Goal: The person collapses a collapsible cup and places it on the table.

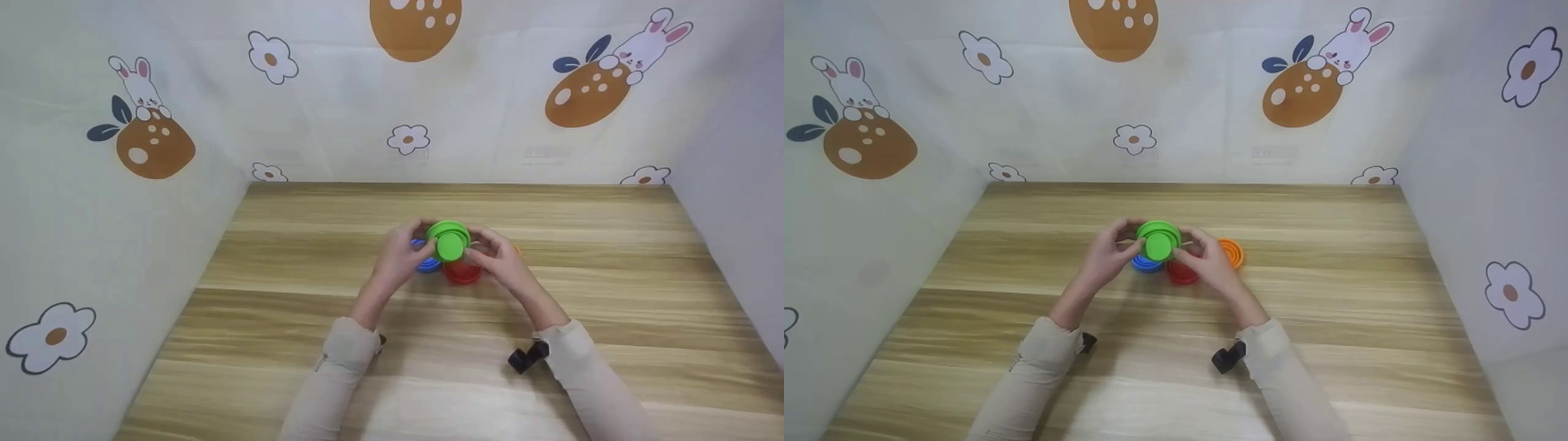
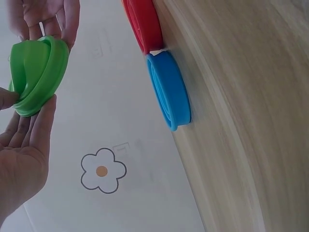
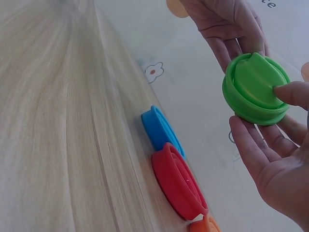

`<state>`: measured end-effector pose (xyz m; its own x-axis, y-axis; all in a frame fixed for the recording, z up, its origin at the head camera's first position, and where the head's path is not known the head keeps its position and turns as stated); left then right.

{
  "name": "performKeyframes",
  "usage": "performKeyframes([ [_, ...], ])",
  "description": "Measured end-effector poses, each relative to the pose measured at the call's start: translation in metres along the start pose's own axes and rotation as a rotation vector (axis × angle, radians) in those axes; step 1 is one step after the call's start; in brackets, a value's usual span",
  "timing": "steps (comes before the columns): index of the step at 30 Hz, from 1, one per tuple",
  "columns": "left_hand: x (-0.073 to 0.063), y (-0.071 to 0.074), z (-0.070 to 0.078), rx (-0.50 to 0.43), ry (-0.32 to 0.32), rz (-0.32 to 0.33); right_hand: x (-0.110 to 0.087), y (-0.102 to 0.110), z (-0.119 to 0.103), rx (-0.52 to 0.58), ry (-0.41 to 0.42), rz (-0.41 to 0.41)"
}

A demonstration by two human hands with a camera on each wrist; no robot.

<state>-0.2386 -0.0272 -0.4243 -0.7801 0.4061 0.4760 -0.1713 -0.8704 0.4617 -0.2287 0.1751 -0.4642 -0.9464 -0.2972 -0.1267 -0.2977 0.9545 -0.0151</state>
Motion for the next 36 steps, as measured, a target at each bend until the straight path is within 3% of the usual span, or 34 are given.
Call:
performKeyframes([
  [10, -0.0007, -0.0012, 0.0023, 0.016, -0.008, 0.013, 0.0008, -0.0036, -0.0007, 0.006, 0.025, 0.019],
  [15, -0.0016, -0.0021, 0.003, -0.025, 0.018, 0.004, 0.0019, -0.0034, -0.0004, 0.0, 0.047, 0.043],
  [28, -0.0021, -0.0023, 0.0047, -0.057, 0.025, -0.127, 0.0012, -0.0001, -0.0052, -0.157, 0.081, 0.144],
  [36, -0.0011, -0.0015, 0.0025, -0.094, -0.015, -0.048, 0.0013, 0.0011, -0.0062, -0.119, 0.047, 0.069],
])
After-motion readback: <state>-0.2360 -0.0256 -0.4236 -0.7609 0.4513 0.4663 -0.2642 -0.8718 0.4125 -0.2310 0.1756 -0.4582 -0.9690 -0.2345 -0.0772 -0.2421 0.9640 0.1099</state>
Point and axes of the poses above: each hand's wrist, its own x-axis towards the middle knuckle, its own y-axis out of the back of the hand, z = x × y, the point moved 2 cm from there along x, towards the middle knuckle, and after that the axes turned 15 degrees about -y, right-handed, at the moved point
